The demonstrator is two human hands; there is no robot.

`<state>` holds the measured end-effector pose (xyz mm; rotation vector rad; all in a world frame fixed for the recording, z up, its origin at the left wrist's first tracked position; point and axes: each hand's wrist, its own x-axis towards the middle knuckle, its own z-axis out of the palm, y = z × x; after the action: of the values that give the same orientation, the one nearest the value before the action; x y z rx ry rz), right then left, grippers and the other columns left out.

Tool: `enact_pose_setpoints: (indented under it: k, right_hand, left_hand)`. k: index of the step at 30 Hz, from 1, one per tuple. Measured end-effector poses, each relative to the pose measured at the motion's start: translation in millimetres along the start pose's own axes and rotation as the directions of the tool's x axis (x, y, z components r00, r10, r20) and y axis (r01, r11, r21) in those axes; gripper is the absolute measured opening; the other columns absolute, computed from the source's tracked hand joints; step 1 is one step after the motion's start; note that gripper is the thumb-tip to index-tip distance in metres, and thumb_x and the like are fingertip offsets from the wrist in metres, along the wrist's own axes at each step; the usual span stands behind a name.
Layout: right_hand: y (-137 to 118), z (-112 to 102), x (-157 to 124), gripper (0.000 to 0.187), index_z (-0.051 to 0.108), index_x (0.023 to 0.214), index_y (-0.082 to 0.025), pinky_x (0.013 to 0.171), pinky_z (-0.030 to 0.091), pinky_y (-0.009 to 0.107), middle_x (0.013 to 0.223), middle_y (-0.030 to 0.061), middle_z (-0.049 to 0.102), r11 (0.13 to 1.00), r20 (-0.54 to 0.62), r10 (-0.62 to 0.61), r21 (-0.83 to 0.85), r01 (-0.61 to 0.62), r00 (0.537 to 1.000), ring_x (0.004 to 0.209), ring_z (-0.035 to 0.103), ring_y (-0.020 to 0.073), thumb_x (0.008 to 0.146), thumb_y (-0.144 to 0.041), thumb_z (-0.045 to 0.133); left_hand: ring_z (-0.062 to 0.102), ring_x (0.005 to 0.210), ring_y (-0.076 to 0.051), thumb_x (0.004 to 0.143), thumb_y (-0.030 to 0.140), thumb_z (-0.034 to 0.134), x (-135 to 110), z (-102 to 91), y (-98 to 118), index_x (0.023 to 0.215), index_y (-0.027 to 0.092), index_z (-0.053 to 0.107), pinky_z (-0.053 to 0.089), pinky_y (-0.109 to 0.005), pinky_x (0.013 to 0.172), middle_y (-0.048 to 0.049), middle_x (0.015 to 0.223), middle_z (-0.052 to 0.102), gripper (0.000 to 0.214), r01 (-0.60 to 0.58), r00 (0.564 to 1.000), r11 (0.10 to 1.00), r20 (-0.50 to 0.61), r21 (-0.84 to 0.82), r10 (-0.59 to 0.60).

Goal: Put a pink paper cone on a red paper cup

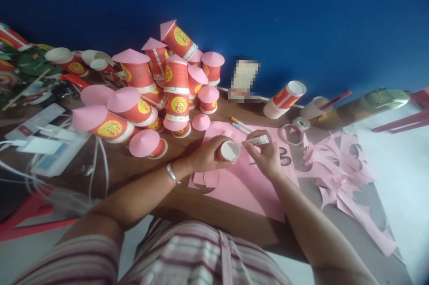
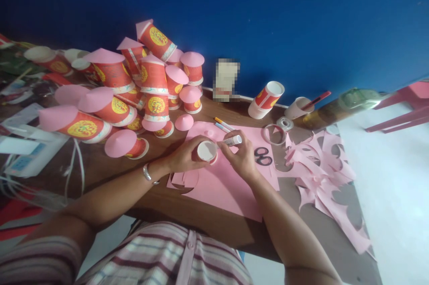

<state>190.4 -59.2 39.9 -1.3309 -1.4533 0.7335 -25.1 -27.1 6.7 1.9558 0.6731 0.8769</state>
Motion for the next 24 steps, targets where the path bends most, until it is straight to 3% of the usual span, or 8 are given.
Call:
enact_pose_setpoints:
  k: [24]
  right_hand:
    - [-1.8,-2.8,-1.3,0.018,0.059,0.086,-0.024,0.064,0.052,0.031,0.078,-0.0014,0.068,0.999,0.023,-0.03,-0.037,0.03,0.999,0.068,0.064,0.016,0.083,-0.03,0.075]
  left_hand:
    - [0.068,0.11,-0.026,0.078,0.034,0.082,0.9,-1.0,4.1,0.122,0.02,0.057,0.052,-0.048,0.105,-0.0096,0.119,0.071,0.052,0.029,1.0,0.999,0.012,-0.023,-0.029]
